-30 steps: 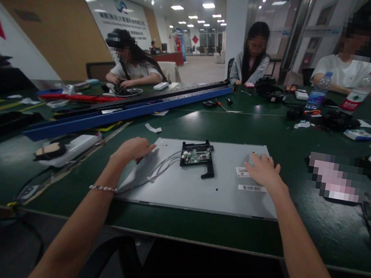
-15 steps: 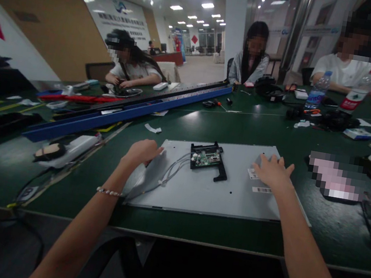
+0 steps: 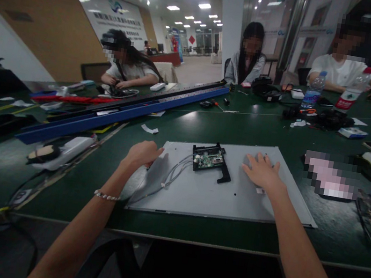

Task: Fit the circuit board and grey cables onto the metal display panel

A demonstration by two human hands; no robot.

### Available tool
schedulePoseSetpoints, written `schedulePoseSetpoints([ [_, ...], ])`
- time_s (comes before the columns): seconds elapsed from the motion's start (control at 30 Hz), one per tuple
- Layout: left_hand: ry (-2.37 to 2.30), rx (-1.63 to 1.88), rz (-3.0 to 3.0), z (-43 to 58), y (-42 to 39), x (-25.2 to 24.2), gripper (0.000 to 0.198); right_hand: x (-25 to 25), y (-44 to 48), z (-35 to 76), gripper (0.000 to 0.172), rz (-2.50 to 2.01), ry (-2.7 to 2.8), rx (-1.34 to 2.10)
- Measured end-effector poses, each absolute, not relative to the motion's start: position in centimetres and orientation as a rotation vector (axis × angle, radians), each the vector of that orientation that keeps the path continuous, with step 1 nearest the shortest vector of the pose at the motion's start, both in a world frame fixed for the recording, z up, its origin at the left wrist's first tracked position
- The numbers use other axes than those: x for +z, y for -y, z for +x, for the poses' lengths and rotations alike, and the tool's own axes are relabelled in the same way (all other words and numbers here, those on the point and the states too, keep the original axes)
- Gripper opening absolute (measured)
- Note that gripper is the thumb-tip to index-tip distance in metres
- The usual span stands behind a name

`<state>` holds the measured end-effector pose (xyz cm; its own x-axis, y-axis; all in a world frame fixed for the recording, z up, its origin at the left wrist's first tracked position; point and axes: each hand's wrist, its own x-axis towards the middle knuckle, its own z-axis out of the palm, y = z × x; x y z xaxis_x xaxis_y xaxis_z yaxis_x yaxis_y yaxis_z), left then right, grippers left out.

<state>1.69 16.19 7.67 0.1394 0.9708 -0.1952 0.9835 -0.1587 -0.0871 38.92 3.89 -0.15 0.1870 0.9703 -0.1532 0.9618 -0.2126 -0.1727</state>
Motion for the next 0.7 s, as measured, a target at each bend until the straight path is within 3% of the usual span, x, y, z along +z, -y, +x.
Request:
schedulePoseSetpoints([
  [0.7, -1.852, -0.356, 2.391, 3.1, -15.7, 7.3, 0.053, 0.3, -3.7, 39.8, 0.061, -2.491, 1.828, 0.248],
])
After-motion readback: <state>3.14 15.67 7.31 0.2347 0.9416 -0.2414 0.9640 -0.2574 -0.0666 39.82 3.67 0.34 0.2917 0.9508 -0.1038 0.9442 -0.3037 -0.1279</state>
